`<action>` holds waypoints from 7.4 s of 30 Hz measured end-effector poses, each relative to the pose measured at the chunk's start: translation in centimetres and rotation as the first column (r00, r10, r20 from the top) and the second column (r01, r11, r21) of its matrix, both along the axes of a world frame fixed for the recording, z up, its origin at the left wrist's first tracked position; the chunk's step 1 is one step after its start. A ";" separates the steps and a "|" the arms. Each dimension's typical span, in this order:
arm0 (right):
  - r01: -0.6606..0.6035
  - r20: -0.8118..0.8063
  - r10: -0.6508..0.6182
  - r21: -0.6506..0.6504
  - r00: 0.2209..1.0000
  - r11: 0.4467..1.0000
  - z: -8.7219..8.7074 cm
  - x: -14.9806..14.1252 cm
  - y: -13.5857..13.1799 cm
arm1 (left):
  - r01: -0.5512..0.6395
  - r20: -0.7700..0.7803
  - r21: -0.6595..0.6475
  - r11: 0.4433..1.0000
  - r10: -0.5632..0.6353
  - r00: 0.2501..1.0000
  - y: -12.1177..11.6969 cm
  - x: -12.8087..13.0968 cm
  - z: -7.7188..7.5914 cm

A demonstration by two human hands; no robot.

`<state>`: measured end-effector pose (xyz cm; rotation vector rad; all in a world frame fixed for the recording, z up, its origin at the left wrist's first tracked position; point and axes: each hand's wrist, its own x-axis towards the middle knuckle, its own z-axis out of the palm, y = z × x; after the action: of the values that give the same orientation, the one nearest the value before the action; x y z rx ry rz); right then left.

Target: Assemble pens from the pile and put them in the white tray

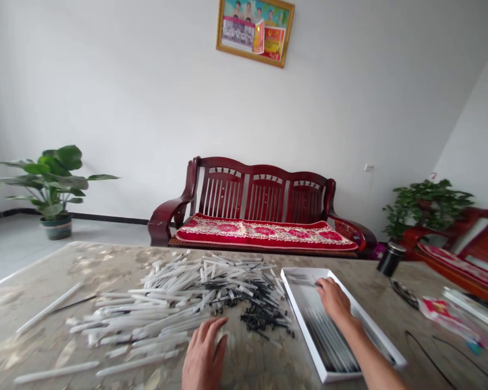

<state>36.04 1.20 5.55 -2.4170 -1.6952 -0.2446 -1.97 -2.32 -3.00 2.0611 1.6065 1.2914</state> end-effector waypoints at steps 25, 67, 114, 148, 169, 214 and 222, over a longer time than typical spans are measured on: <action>-0.005 0.048 0.009 -0.080 0.999 0.997 -3.1 2.0 4.0 | 0.133 -0.129 -0.165 0.977 -0.155 0.979 -1.5 1.6 0.9; -0.581 -0.215 0.571 0.021 0.792 0.814 -2.4 -20.3 0.3 | 0.047 0.102 -0.438 0.898 -0.002 0.995 -0.6 1.4 2.2; -0.403 0.012 0.403 0.004 0.915 0.915 -1.3 -14.6 -2.4 | 0.289 0.945 -0.328 0.900 0.316 0.090 1.1 1.0 2.0; -0.508 -0.196 0.685 0.538 0.702 0.673 0.4 -16.2 -4.8 | -0.144 0.203 0.028 0.989 0.136 0.970 0.4 -0.1 1.7; -0.672 -0.117 0.728 0.307 0.676 0.674 1.4 -17.2 -5.7 | 0.102 -0.239 0.262 0.960 -0.037 0.970 -0.2 0.5 1.8; -0.398 -0.398 0.533 0.375 0.747 0.837 -6.1 -19.4 -2.3 | 0.420 0.938 -0.294 0.859 0.343 -0.045 0.9 2.0 1.6; -0.247 -0.732 0.552 0.494 0.400 0.834 -6.0 -21.4 -2.2 | 0.405 0.936 -0.306 0.862 0.351 -0.040 1.0 2.0 1.7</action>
<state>14.66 -0.95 -0.40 -1.3447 -1.4734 0.6402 -0.01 -1.27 -1.26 0.2605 0.8375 1.4545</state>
